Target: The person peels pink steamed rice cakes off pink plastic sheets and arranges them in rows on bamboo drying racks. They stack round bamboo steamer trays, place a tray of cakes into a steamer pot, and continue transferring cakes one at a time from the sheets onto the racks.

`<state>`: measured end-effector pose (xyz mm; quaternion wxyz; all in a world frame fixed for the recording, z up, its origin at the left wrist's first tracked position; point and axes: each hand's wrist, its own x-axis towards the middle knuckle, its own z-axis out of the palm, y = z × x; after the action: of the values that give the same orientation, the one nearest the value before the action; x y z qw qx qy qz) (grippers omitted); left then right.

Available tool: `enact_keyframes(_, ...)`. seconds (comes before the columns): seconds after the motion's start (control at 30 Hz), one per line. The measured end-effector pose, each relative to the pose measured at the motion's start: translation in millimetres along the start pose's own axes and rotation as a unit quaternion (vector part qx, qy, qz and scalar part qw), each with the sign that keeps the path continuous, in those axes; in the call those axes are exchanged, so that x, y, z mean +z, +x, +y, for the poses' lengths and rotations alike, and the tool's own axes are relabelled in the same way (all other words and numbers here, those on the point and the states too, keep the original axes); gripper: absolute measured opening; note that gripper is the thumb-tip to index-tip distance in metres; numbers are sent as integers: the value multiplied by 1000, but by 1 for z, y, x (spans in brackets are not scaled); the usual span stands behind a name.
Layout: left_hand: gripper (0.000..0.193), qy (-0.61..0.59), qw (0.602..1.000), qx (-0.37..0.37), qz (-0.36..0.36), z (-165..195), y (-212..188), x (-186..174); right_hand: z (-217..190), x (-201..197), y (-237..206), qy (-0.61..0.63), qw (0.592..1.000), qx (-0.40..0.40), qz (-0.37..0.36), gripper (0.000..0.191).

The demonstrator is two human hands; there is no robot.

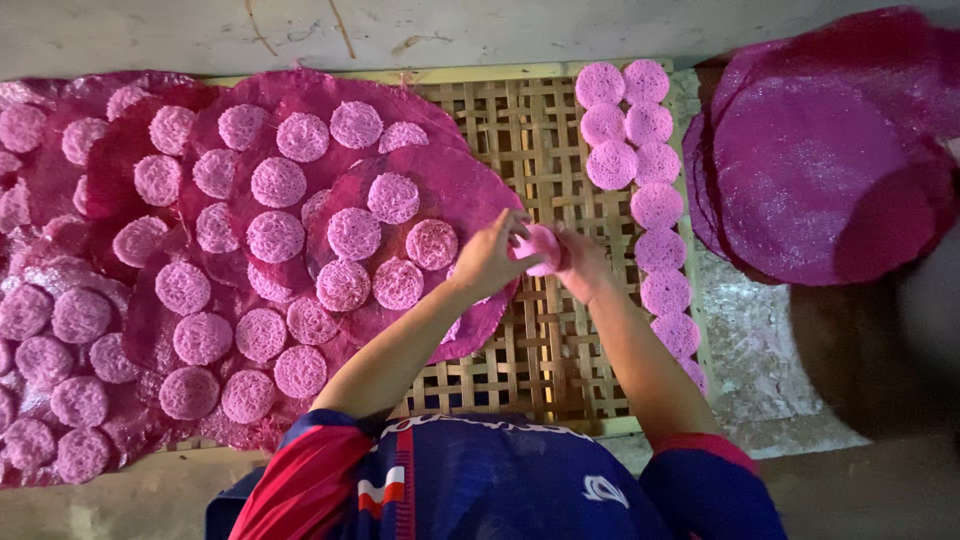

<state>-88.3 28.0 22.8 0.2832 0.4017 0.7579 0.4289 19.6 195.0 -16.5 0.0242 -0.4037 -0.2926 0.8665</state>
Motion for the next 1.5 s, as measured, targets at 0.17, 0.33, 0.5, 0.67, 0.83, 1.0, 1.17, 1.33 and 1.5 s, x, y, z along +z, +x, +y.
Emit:
enact_keyframes(0.17,39,159,960,-113,201,-43,-13,-58,-48,-27,10,-257,939,-196,114,52)
enact_keyframes(0.33,67,366,868,-204,266,-92,-18,-111,-79,-33,10,-599,634,-469,143,47)
enact_keyframes(0.5,60,294,898,-167,281,-104,-10,-129,-79,-23,7,-705,445,-518,191,54)
enact_keyframes(0.67,38,367,882,-169,243,-98,2,-140,-37,2,1,-679,359,-591,245,48)
enact_keyframes(0.83,31,237,936,-253,58,-47,-7,-104,46,41,4,-291,924,-236,-78,43)
enact_keyframes(1.0,71,194,978,-72,38,-6,-41,-27,58,29,4,-50,982,-120,-139,60)
enact_keyframes(1.17,70,295,944,-113,92,-49,-58,-35,8,-40,-13,-280,925,-248,66,43)
enact_keyframes(1.33,66,308,933,-75,167,-89,-63,-45,-18,-79,-23,-576,650,-456,197,42)
enact_keyframes(1.5,35,333,919,-129,166,-97,-43,-61,-21,-76,-29,-657,535,-468,250,47)
